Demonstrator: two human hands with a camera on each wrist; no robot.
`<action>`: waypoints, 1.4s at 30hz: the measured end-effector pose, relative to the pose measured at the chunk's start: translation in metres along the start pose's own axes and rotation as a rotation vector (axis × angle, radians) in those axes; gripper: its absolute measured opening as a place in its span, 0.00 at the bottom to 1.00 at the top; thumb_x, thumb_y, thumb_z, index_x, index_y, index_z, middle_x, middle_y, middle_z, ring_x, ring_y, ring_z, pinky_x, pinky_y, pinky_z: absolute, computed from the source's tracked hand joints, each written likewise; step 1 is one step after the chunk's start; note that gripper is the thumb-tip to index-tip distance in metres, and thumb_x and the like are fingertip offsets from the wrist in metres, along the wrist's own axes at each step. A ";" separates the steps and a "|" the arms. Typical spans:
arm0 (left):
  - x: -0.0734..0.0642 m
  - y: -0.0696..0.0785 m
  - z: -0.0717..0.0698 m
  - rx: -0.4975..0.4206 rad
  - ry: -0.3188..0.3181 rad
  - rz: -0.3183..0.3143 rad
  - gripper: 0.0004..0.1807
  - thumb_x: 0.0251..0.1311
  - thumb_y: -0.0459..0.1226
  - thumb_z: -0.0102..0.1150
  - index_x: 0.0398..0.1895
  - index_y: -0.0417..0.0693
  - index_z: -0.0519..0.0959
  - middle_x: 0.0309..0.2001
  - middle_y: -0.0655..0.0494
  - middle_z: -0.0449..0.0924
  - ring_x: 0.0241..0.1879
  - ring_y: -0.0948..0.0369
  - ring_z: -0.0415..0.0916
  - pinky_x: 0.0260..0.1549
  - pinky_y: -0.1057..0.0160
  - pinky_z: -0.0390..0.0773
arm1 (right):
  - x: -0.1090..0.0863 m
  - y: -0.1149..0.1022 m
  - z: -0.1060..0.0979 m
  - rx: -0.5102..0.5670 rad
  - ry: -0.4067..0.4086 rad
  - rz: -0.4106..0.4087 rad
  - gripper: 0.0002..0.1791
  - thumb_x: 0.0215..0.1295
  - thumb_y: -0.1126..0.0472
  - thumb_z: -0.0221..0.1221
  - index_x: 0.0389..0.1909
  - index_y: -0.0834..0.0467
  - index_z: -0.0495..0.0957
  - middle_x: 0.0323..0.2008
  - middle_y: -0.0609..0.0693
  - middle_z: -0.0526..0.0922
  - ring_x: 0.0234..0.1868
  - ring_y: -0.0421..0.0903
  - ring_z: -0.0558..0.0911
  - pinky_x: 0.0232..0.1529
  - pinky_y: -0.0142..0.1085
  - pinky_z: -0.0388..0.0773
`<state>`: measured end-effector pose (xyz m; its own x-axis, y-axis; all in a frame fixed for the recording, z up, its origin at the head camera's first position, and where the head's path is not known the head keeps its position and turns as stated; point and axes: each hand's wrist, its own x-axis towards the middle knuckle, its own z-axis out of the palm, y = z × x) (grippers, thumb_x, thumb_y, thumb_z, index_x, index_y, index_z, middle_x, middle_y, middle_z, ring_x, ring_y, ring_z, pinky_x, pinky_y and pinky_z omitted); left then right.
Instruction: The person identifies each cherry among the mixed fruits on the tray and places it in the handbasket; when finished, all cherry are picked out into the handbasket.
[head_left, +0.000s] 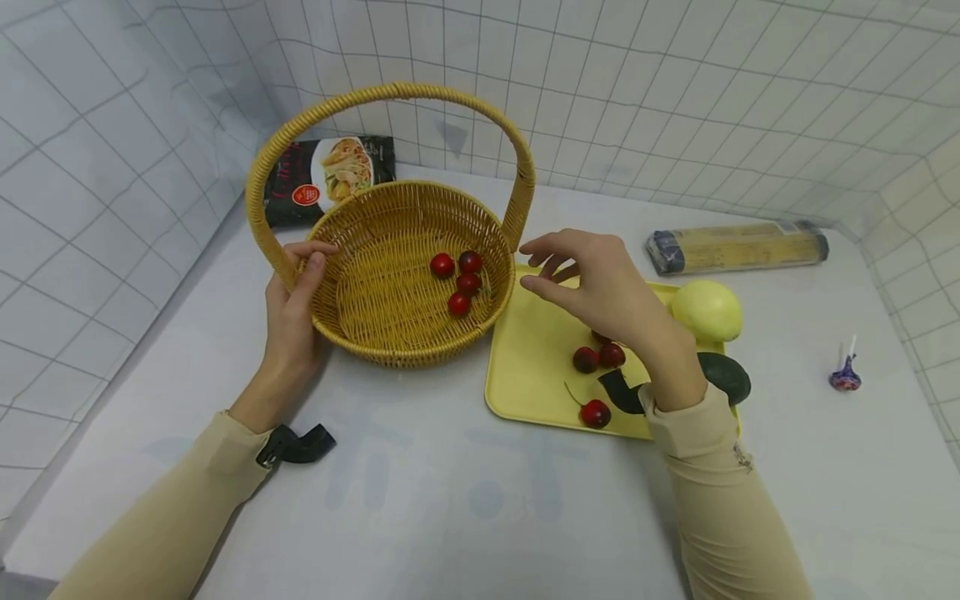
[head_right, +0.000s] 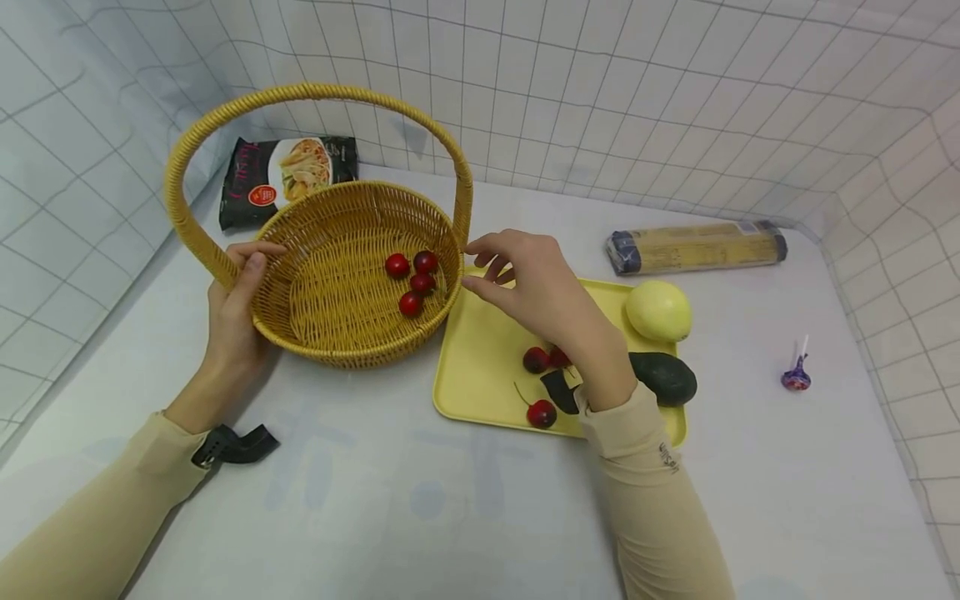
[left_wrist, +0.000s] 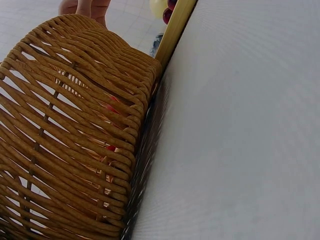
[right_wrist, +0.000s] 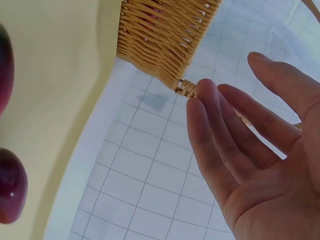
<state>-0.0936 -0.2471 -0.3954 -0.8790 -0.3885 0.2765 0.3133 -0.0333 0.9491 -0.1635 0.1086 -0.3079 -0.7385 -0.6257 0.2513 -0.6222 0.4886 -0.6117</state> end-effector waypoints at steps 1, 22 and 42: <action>0.000 0.000 0.000 0.000 0.000 0.001 0.15 0.75 0.44 0.56 0.54 0.44 0.82 0.53 0.54 0.77 0.60 0.54 0.66 0.60 0.66 0.61 | 0.000 0.000 -0.001 -0.005 -0.006 0.004 0.16 0.72 0.57 0.68 0.58 0.56 0.85 0.49 0.50 0.89 0.45 0.45 0.86 0.52 0.43 0.84; 0.001 -0.001 0.002 -0.001 -0.003 -0.009 0.15 0.75 0.45 0.57 0.54 0.46 0.82 0.53 0.56 0.77 0.61 0.54 0.65 0.61 0.65 0.59 | -0.008 0.010 -0.015 -0.047 -0.107 0.115 0.14 0.73 0.56 0.67 0.55 0.56 0.86 0.51 0.51 0.89 0.49 0.48 0.87 0.56 0.49 0.83; 0.001 0.001 0.000 0.027 -0.011 -0.021 0.16 0.75 0.46 0.56 0.55 0.47 0.81 0.54 0.55 0.77 0.62 0.55 0.65 0.62 0.65 0.59 | -0.050 0.045 -0.041 -0.081 -0.240 0.305 0.19 0.73 0.55 0.67 0.60 0.57 0.84 0.54 0.54 0.89 0.52 0.51 0.88 0.56 0.52 0.81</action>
<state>-0.0945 -0.2475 -0.3943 -0.8890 -0.3781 0.2583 0.2852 -0.0160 0.9583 -0.1652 0.1869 -0.3176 -0.8168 -0.5640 -0.1211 -0.4091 0.7143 -0.5678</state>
